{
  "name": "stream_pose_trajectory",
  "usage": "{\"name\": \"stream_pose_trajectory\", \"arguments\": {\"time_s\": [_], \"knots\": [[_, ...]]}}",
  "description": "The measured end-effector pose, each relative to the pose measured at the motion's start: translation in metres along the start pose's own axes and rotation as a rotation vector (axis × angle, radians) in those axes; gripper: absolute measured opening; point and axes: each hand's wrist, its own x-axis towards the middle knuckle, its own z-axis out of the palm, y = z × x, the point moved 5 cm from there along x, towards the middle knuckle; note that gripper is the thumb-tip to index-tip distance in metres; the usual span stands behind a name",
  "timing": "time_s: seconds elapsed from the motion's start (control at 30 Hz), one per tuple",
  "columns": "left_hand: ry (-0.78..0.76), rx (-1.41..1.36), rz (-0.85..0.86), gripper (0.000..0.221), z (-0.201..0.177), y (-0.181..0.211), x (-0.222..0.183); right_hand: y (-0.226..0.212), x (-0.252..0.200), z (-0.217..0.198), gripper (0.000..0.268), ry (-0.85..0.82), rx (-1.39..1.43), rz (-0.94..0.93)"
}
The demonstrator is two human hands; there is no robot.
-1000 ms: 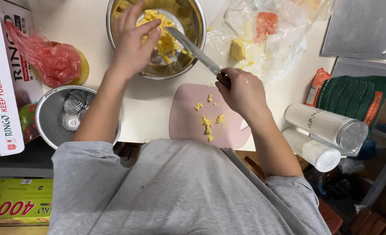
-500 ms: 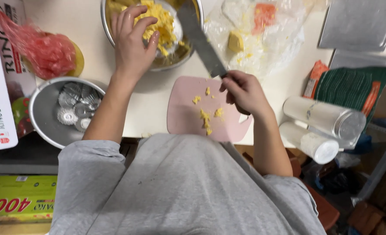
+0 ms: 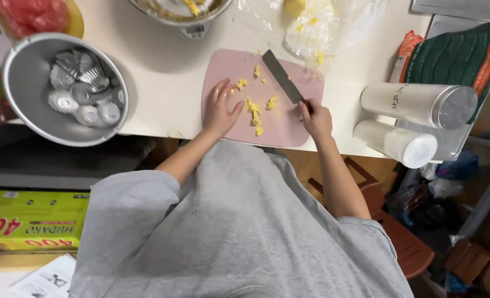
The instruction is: Cutting a block of butter into small pieces on a cutting board and placing them in a mixing bowl.
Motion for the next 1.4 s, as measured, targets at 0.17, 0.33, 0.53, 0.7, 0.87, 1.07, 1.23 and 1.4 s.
{"name": "stream_pose_trajectory", "arguments": {"time_s": [0.17,0.33,0.53,0.7,0.87,1.07,1.23,1.4], "knots": [[0.253,0.159,0.141,0.062,0.029,-0.008,-0.020,0.011,0.030,-0.009,0.027,0.052,-0.203,-0.019],[0.310,0.221,0.113,0.061,0.044,-0.008,-0.025,-0.003,0.055,-0.008,0.027,-0.013,-0.216,-0.222],[0.330,0.269,0.126,0.064,0.046,-0.009,-0.028,-0.011,0.045,-0.008,0.026,-0.218,-0.350,-0.414],[0.266,0.333,0.148,0.069,0.043,0.007,-0.013,0.009,0.023,-0.012,0.027,-0.230,-0.364,-0.444],[0.049,0.475,0.179,0.067,0.068,0.008,0.000,0.058,-0.033,0.024,0.030,-0.180,-0.083,-0.114],[0.216,0.198,0.170,0.058,0.099,0.009,-0.031,0.048,-0.098,0.051,0.027,-0.077,0.131,-0.038],[0.330,0.143,0.177,0.059,0.105,0.011,-0.027,0.013,-0.104,0.057,0.029,-0.060,0.188,-0.037],[0.442,-0.003,0.187,0.066,0.107,0.008,-0.023,-0.002,-0.112,0.086,0.029,-0.049,0.230,-0.188]]}}
